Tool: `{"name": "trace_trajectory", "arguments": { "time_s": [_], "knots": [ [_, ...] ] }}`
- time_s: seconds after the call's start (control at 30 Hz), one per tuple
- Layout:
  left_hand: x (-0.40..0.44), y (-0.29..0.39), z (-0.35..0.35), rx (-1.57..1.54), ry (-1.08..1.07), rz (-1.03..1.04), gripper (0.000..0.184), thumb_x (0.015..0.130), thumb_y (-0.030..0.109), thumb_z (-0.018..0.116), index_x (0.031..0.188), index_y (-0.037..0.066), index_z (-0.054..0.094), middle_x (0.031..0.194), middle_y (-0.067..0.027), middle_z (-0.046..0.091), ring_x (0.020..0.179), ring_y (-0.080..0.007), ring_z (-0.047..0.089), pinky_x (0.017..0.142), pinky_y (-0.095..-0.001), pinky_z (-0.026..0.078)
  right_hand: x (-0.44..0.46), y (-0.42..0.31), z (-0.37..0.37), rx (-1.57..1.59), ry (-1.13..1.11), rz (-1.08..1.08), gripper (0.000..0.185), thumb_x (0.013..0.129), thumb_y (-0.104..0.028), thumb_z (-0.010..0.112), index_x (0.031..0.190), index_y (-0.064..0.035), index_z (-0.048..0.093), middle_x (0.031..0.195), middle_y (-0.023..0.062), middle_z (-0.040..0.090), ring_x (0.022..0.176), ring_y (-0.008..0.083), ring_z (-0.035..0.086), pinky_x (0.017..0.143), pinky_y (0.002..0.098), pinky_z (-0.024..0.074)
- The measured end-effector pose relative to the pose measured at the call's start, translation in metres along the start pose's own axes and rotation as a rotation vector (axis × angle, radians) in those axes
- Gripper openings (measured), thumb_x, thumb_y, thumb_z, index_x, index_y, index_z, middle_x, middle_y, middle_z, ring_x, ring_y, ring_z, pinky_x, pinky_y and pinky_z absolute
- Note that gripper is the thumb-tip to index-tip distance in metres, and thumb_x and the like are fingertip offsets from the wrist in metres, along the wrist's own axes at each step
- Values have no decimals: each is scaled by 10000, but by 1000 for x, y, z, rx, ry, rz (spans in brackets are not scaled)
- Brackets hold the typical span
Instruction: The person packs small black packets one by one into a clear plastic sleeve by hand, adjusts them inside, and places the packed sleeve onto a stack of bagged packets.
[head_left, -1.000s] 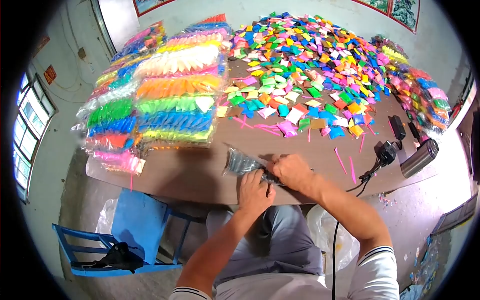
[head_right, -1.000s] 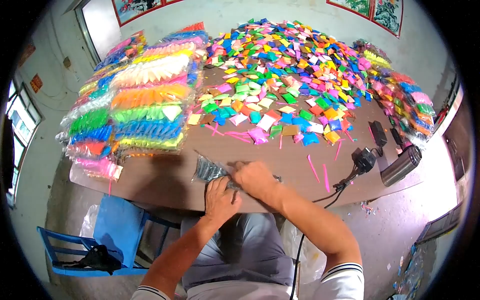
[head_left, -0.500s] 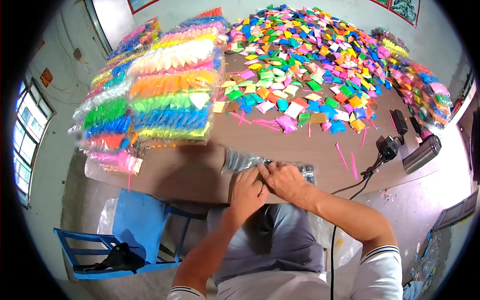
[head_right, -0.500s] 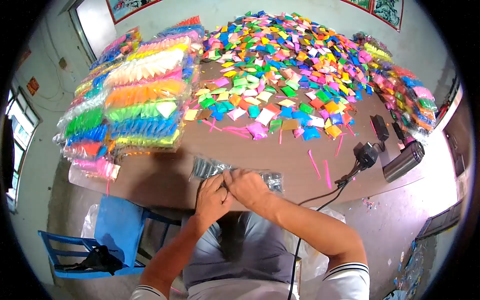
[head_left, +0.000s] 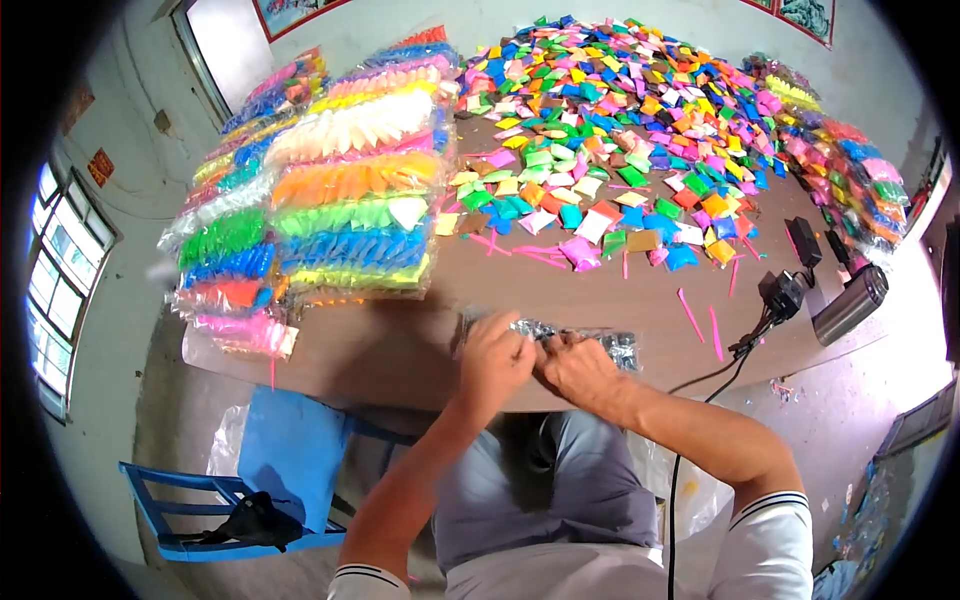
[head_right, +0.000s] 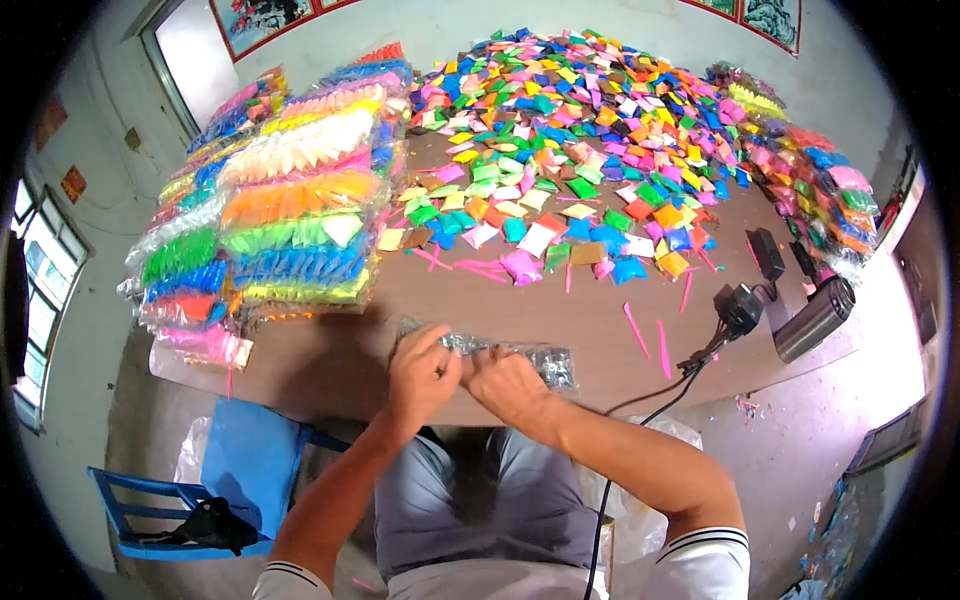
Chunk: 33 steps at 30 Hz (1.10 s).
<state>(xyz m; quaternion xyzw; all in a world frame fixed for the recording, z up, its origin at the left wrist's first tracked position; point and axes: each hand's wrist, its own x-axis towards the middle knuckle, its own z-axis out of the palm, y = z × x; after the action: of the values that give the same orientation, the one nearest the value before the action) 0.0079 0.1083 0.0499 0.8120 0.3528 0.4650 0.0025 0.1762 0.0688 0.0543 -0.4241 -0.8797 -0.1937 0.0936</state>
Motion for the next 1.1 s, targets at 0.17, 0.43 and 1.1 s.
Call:
{"name": "trace_trajectory", "arguments": {
  "time_s": [0.17, 0.43, 1.1],
  "knots": [
    [-24, -4, 28, 33, -7, -75, 121, 795, 60, 635, 734, -44, 645, 1054, -192, 664, 1032, -381, 617, 909, -453, 490, 1, -3, 6, 39, 62, 161, 188, 796, -144, 590, 931, -14, 601, 732, 95, 633, 660, 213, 646, 559, 308, 501],
    [-31, -6, 12, -22, -57, -75, 78, 754, 25, 651, 734, -48, 630, 1028, -191, 669, 1017, -364, 626, 889, -446, 498, 5, -15, 24, -76, -19, 140, 306, 829, -172, 563, 1031, 46, 637, 820, 137, 624, 707, 233, 632, 589, 329, 491],
    [-27, -100, -22, 444, -429, -416, 258, 832, 201, 622, 636, 39, 581, 698, -175, 550, 671, -391, 552, 580, -509, 414, 38, 97, 13, 431, -306, -13, 179, 727, -113, 623, 901, -80, 649, 811, 106, 649, 832, 297, 649, 643, 429, 535]
  ]
}}
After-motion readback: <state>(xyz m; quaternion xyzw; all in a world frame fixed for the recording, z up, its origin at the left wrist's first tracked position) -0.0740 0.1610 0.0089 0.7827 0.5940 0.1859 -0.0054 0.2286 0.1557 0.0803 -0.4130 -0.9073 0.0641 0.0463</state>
